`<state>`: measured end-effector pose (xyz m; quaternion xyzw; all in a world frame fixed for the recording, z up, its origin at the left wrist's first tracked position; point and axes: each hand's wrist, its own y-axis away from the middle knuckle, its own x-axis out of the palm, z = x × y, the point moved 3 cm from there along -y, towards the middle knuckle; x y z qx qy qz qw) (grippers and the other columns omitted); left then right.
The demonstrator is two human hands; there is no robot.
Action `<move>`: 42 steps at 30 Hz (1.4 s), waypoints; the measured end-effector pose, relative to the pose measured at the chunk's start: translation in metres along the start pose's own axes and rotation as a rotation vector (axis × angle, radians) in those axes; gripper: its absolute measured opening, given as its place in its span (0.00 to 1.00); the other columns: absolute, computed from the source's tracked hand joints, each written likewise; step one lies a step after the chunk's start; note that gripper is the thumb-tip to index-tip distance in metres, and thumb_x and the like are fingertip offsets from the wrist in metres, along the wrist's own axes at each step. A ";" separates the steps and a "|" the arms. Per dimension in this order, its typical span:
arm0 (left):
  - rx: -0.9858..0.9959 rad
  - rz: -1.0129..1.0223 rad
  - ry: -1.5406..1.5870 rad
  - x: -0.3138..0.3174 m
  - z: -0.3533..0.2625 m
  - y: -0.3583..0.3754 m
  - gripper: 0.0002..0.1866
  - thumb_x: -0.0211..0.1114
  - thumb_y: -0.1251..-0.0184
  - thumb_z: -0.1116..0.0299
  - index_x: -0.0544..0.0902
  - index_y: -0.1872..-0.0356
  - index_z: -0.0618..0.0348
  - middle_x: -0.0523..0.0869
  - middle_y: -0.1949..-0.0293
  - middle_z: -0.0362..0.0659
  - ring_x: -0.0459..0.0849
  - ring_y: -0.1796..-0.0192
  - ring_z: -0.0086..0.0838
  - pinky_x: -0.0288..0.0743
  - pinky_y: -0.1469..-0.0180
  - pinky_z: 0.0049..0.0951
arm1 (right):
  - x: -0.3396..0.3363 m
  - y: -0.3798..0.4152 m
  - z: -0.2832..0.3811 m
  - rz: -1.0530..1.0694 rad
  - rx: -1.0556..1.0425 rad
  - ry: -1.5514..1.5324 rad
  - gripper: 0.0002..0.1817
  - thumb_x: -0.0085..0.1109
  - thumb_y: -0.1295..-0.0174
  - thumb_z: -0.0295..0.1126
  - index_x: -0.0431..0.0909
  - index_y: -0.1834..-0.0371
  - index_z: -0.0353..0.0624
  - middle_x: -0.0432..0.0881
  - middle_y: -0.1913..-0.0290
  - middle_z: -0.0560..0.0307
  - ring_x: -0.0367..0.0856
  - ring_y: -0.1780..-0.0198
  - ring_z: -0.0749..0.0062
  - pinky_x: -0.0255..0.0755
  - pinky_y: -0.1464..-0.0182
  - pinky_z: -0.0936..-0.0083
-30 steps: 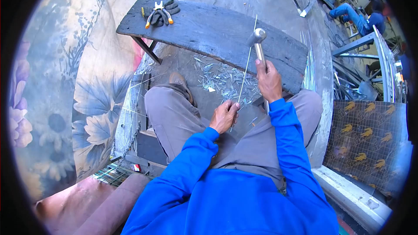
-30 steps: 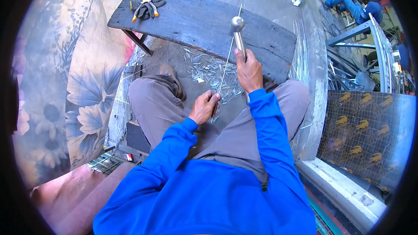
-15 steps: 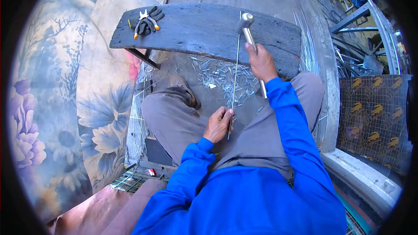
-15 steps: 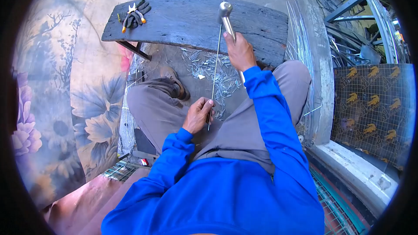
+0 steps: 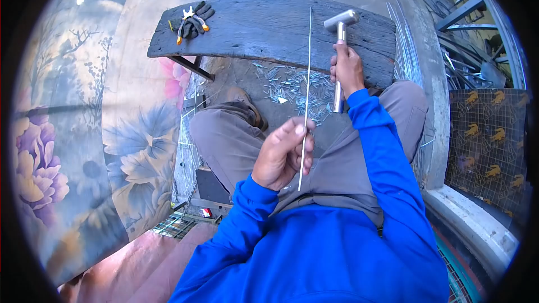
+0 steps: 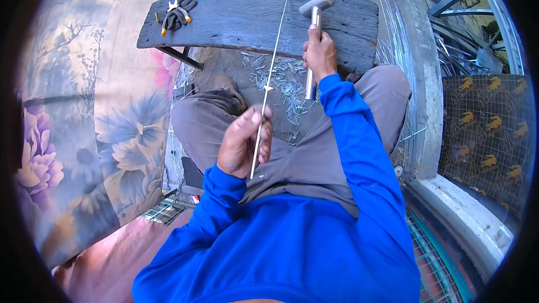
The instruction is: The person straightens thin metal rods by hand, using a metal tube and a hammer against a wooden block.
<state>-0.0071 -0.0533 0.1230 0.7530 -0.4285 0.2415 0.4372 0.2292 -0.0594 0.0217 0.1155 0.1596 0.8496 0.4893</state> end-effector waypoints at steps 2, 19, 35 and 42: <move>0.022 0.055 0.051 0.031 -0.019 -0.008 0.14 0.50 0.20 0.60 0.72 0.46 0.60 0.80 0.69 0.38 0.81 0.78 0.22 0.77 0.81 0.23 | -0.005 0.000 0.001 0.007 0.040 -0.074 0.24 0.44 0.25 0.52 0.72 0.57 0.38 0.72 0.75 0.60 0.71 0.81 0.81 0.70 0.82 0.79; 0.118 0.190 0.062 0.091 -0.049 -0.044 0.14 0.48 0.22 0.62 0.74 0.47 0.62 0.82 0.67 0.42 0.83 0.74 0.27 0.76 0.77 0.25 | -0.025 0.003 0.002 0.099 0.168 -0.272 0.26 0.44 0.25 0.55 0.70 0.52 0.38 0.69 0.73 0.62 0.68 0.79 0.83 0.68 0.80 0.81; 0.091 -0.206 -0.776 -0.042 -0.006 -0.095 0.08 0.58 0.26 0.65 0.76 0.61 0.60 0.79 0.74 0.39 0.79 0.75 0.21 0.73 0.73 0.22 | -0.026 0.001 -0.010 0.117 0.216 -0.389 0.26 0.45 0.26 0.55 0.71 0.52 0.38 0.70 0.73 0.63 0.68 0.78 0.83 0.67 0.79 0.80; -0.016 -0.296 -0.887 -0.089 0.003 -0.126 0.12 0.60 0.28 0.64 0.74 0.65 0.63 0.81 0.73 0.42 0.76 0.76 0.21 0.72 0.75 0.24 | -0.025 -0.005 -0.004 0.101 0.199 -0.364 0.26 0.46 0.26 0.55 0.71 0.52 0.38 0.70 0.73 0.63 0.69 0.78 0.84 0.67 0.79 0.81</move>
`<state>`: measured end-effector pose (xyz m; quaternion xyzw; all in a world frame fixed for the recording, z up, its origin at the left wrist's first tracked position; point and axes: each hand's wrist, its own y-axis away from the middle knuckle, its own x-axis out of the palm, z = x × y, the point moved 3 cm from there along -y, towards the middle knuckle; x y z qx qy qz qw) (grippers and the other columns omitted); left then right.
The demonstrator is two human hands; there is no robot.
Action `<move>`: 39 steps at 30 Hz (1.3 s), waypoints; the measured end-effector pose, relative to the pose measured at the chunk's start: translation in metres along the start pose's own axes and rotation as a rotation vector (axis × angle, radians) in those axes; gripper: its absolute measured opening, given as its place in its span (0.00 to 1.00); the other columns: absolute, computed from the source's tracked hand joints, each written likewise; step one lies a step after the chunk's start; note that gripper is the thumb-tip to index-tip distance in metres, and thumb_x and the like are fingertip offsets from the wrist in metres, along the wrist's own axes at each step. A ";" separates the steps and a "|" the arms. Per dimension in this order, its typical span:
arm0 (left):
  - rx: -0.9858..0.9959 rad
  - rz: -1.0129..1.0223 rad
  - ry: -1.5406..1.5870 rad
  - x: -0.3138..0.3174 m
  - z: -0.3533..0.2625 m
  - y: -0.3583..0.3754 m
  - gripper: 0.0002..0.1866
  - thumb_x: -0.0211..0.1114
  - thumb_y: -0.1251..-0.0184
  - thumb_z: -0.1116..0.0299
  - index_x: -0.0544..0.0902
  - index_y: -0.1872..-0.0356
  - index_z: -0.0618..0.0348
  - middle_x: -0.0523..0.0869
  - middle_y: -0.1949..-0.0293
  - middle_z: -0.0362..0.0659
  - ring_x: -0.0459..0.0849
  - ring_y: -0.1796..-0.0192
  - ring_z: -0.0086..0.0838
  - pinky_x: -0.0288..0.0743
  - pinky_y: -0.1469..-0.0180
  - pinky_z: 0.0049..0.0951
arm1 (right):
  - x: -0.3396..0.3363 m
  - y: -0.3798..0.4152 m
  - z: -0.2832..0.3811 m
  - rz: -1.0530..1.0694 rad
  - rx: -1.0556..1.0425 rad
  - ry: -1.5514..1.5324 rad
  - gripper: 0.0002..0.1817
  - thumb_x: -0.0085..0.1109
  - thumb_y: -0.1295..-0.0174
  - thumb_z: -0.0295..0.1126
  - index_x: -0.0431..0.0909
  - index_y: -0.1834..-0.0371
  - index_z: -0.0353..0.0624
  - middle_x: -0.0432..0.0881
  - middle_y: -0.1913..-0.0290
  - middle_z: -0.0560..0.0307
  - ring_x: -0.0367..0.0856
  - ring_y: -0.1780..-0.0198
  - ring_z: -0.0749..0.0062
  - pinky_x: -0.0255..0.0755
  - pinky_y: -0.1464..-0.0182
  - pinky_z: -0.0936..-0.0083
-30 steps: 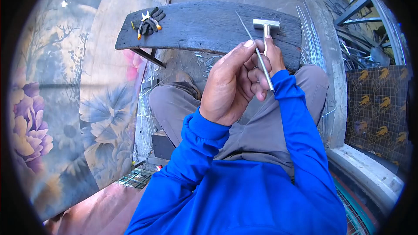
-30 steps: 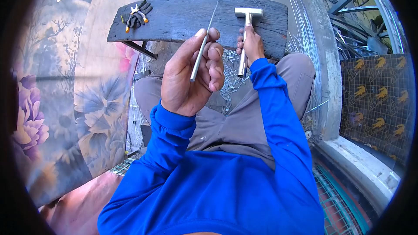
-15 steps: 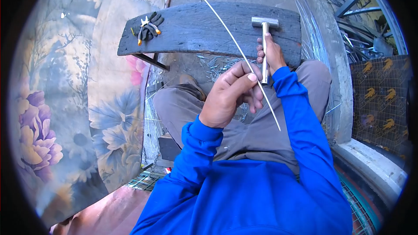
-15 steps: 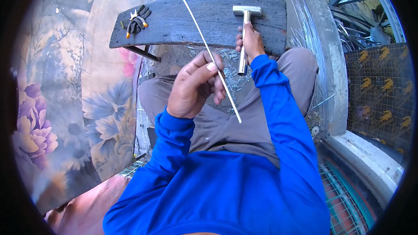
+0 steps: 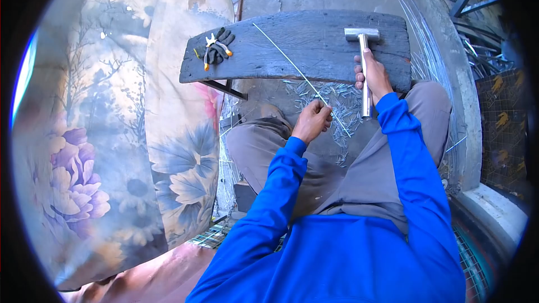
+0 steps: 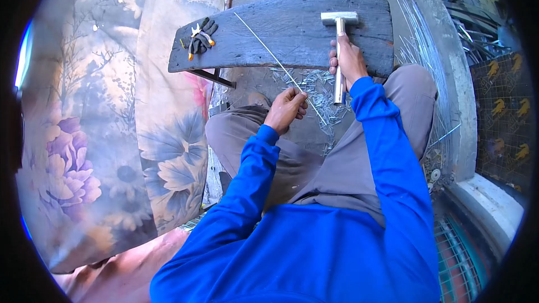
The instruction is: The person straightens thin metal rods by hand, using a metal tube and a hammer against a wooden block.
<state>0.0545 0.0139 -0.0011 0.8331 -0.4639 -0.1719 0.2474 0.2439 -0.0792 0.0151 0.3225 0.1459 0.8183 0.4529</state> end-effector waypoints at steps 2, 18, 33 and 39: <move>0.012 0.007 -0.023 -0.004 -0.004 -0.006 0.12 0.60 0.27 0.63 0.74 0.65 0.63 0.81 0.72 0.42 0.76 0.76 0.21 0.72 0.74 0.24 | 0.001 0.002 -0.001 0.005 -0.001 -0.016 0.25 0.46 0.26 0.55 0.71 0.52 0.39 0.70 0.72 0.63 0.69 0.78 0.84 0.68 0.79 0.82; 0.642 -0.346 -1.002 -0.081 -0.107 -0.115 0.21 0.52 0.33 0.74 0.79 0.40 0.52 0.79 0.41 0.55 0.77 0.39 0.53 0.71 0.37 0.45 | 0.001 -0.003 -0.005 -0.022 -0.003 -0.004 0.24 0.44 0.25 0.54 0.71 0.55 0.41 0.71 0.73 0.61 0.71 0.78 0.80 0.70 0.80 0.77; 0.770 -0.244 -1.432 -0.109 -0.098 -0.106 0.12 0.55 0.28 0.66 0.76 0.47 0.52 0.80 0.49 0.48 0.78 0.44 0.47 0.73 0.42 0.43 | -0.004 -0.001 0.008 0.027 0.027 -0.004 0.24 0.41 0.24 0.52 0.71 0.56 0.39 0.72 0.73 0.61 0.72 0.78 0.80 0.71 0.80 0.77; 0.720 -0.255 -1.295 -0.132 -0.092 -0.082 0.17 0.57 0.34 0.70 0.77 0.44 0.54 0.80 0.49 0.50 0.77 0.42 0.49 0.72 0.39 0.43 | -0.003 -0.003 0.005 0.033 0.003 -0.026 0.23 0.41 0.24 0.52 0.71 0.56 0.39 0.71 0.73 0.61 0.71 0.79 0.80 0.71 0.80 0.77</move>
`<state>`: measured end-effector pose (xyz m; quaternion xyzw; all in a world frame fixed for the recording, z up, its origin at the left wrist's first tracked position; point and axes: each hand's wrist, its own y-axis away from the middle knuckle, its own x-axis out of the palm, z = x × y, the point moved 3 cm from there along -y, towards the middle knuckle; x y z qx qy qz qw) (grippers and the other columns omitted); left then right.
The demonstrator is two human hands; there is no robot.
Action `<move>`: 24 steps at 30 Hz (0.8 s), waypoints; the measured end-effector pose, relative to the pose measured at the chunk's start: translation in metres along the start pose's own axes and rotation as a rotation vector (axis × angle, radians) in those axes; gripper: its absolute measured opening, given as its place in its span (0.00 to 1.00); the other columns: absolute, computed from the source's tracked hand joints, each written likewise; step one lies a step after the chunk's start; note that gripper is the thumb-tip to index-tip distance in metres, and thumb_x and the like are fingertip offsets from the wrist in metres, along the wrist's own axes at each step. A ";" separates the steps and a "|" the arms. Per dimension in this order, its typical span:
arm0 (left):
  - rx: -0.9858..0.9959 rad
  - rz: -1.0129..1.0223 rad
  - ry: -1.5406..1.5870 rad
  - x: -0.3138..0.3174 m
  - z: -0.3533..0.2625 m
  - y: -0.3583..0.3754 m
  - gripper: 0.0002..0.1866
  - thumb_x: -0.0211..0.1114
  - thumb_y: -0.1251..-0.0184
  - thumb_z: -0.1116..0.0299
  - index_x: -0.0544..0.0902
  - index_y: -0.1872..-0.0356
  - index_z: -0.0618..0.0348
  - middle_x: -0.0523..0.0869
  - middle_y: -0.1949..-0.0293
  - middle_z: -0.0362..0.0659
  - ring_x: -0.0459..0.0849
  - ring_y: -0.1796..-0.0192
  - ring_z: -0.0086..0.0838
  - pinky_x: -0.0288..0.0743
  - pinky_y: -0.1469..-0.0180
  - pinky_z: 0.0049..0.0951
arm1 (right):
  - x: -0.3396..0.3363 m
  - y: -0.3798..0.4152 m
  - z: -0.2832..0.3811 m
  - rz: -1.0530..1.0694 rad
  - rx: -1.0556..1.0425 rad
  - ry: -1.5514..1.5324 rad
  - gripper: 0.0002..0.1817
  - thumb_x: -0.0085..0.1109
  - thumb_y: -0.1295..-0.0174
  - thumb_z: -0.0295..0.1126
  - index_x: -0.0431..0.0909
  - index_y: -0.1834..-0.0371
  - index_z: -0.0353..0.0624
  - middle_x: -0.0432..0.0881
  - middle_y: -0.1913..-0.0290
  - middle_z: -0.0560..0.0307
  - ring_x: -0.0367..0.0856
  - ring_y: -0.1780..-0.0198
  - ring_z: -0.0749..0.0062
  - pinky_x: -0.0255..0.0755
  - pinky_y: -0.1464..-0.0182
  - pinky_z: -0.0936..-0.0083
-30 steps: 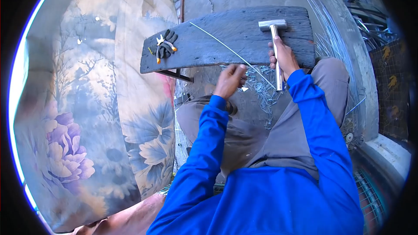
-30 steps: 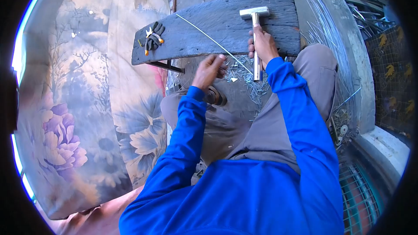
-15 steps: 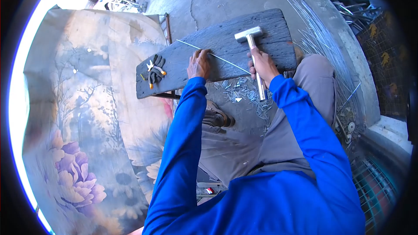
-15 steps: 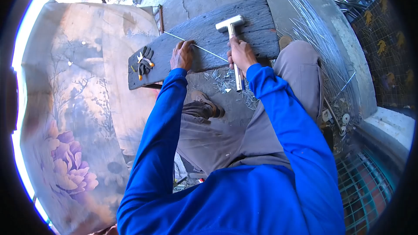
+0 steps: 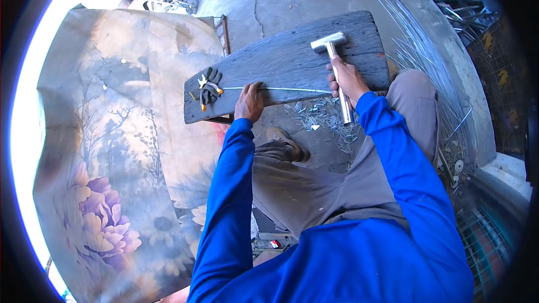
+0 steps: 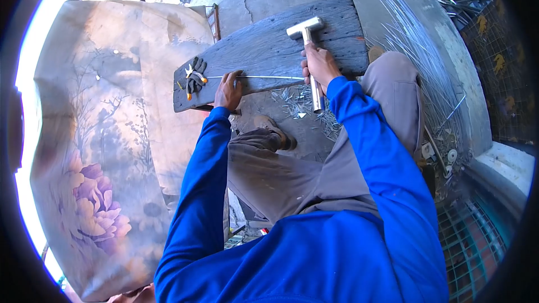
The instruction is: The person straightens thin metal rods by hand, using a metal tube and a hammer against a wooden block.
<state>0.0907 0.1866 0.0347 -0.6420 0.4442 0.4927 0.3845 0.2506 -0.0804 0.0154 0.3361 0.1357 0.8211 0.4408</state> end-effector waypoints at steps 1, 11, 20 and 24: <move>0.032 -0.060 0.055 -0.001 0.005 0.004 0.18 0.58 0.36 0.71 0.78 0.44 0.54 0.80 0.48 0.50 0.76 0.41 0.49 0.72 0.38 0.43 | -0.001 -0.002 -0.001 0.000 -0.002 -0.001 0.23 0.41 0.24 0.52 0.71 0.56 0.39 0.71 0.73 0.61 0.71 0.79 0.80 0.71 0.80 0.77; -0.102 -0.072 0.022 0.009 0.031 0.045 0.25 0.62 0.42 0.73 0.74 0.41 0.54 0.72 0.36 0.53 0.69 0.32 0.50 0.66 0.31 0.42 | -0.002 -0.001 0.000 -0.004 0.012 -0.026 0.23 0.45 0.25 0.54 0.70 0.55 0.41 0.70 0.74 0.62 0.69 0.78 0.81 0.69 0.80 0.77; 0.038 -0.112 -0.252 0.007 0.023 0.051 0.21 0.58 0.30 0.66 0.76 0.36 0.47 0.83 0.43 0.42 0.79 0.39 0.36 0.73 0.38 0.35 | -0.004 -0.003 -0.002 -0.008 -0.007 0.000 0.24 0.44 0.25 0.54 0.70 0.57 0.41 0.70 0.74 0.62 0.70 0.79 0.81 0.69 0.79 0.77; 0.045 -0.097 -0.404 -0.009 0.045 0.050 0.11 0.63 0.33 0.58 0.85 0.52 0.42 0.86 0.61 0.39 0.83 0.55 0.34 0.73 0.53 0.37 | -0.005 -0.005 -0.003 -0.008 -0.001 -0.008 0.24 0.43 0.25 0.54 0.70 0.56 0.41 0.70 0.73 0.62 0.70 0.78 0.81 0.70 0.79 0.78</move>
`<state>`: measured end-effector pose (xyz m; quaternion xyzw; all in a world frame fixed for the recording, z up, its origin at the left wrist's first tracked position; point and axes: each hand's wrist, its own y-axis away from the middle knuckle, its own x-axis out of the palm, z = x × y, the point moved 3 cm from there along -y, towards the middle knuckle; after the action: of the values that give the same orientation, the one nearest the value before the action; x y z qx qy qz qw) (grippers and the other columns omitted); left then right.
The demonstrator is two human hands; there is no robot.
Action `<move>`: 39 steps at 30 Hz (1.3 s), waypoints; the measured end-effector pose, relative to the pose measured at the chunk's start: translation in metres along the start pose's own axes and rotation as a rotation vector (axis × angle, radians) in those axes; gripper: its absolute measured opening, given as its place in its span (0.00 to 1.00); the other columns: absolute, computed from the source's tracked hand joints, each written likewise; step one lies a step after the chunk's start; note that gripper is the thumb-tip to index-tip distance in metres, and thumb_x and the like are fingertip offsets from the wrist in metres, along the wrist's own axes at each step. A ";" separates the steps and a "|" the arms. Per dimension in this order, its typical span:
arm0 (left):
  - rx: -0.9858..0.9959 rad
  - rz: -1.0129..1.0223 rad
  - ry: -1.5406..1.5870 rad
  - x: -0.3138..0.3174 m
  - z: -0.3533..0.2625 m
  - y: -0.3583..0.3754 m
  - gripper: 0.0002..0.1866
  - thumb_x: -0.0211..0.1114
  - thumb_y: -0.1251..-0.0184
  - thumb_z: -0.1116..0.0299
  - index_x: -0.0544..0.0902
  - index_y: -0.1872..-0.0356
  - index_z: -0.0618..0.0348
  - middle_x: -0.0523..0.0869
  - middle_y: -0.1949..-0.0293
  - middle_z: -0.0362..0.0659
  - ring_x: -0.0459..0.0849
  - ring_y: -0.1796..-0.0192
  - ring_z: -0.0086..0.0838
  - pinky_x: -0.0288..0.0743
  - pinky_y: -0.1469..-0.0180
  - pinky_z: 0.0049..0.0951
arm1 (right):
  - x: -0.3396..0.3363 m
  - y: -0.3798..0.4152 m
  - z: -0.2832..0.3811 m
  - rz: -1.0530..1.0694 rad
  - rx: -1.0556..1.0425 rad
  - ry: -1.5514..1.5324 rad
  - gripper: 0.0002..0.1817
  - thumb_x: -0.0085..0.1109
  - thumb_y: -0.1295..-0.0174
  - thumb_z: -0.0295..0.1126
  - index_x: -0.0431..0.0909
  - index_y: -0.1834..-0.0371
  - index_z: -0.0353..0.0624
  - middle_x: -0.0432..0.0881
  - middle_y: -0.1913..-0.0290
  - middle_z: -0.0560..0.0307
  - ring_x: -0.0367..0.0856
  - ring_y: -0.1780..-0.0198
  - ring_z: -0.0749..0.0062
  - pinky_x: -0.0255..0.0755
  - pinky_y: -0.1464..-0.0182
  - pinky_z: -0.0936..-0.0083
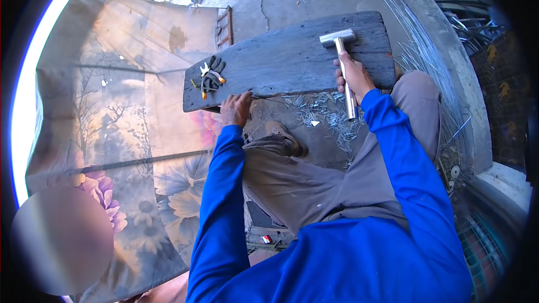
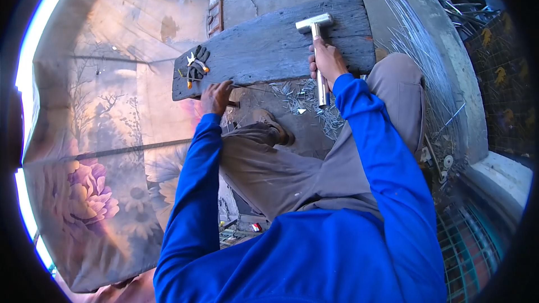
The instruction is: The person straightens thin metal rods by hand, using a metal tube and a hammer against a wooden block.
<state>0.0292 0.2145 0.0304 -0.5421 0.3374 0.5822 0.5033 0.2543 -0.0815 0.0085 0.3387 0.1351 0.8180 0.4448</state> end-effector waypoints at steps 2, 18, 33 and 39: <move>-0.058 0.065 -0.098 -0.019 0.019 0.001 0.11 0.65 0.35 0.56 0.86 0.55 0.41 0.84 0.65 0.39 0.82 0.56 0.35 0.70 0.51 0.38 | 0.001 0.001 -0.002 0.003 0.002 0.006 0.24 0.43 0.25 0.54 0.70 0.55 0.41 0.70 0.73 0.61 0.70 0.78 0.81 0.70 0.79 0.78; -0.586 0.528 0.391 -0.218 0.010 0.086 0.17 0.63 0.32 0.54 0.87 0.57 0.57 0.88 0.71 0.48 0.87 0.66 0.31 0.76 0.62 0.31 | 0.001 0.004 0.001 0.019 0.006 0.010 0.23 0.43 0.25 0.54 0.70 0.57 0.41 0.70 0.73 0.63 0.69 0.78 0.83 0.69 0.78 0.80; -0.892 0.508 2.259 -0.106 -0.233 0.091 0.15 0.49 0.19 0.59 0.74 0.45 0.60 0.87 0.68 0.45 0.86 0.75 0.23 0.79 0.78 0.19 | 0.000 0.002 -0.002 0.047 0.035 0.018 0.26 0.43 0.25 0.55 0.70 0.50 0.40 0.69 0.71 0.62 0.68 0.77 0.82 0.68 0.78 0.79; -1.251 0.296 2.400 -0.104 -0.246 0.090 0.07 0.58 0.24 0.64 0.74 0.53 0.53 0.84 0.58 0.41 0.84 0.64 0.20 0.77 0.76 0.15 | 0.000 0.000 0.000 0.071 0.037 0.058 0.25 0.42 0.24 0.54 0.69 0.49 0.40 0.67 0.71 0.63 0.67 0.76 0.83 0.67 0.77 0.80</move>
<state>0.0059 -0.0632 0.0719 -0.8051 0.3002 -0.1410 -0.4918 0.2541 -0.0821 0.0084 0.3275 0.1507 0.8401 0.4052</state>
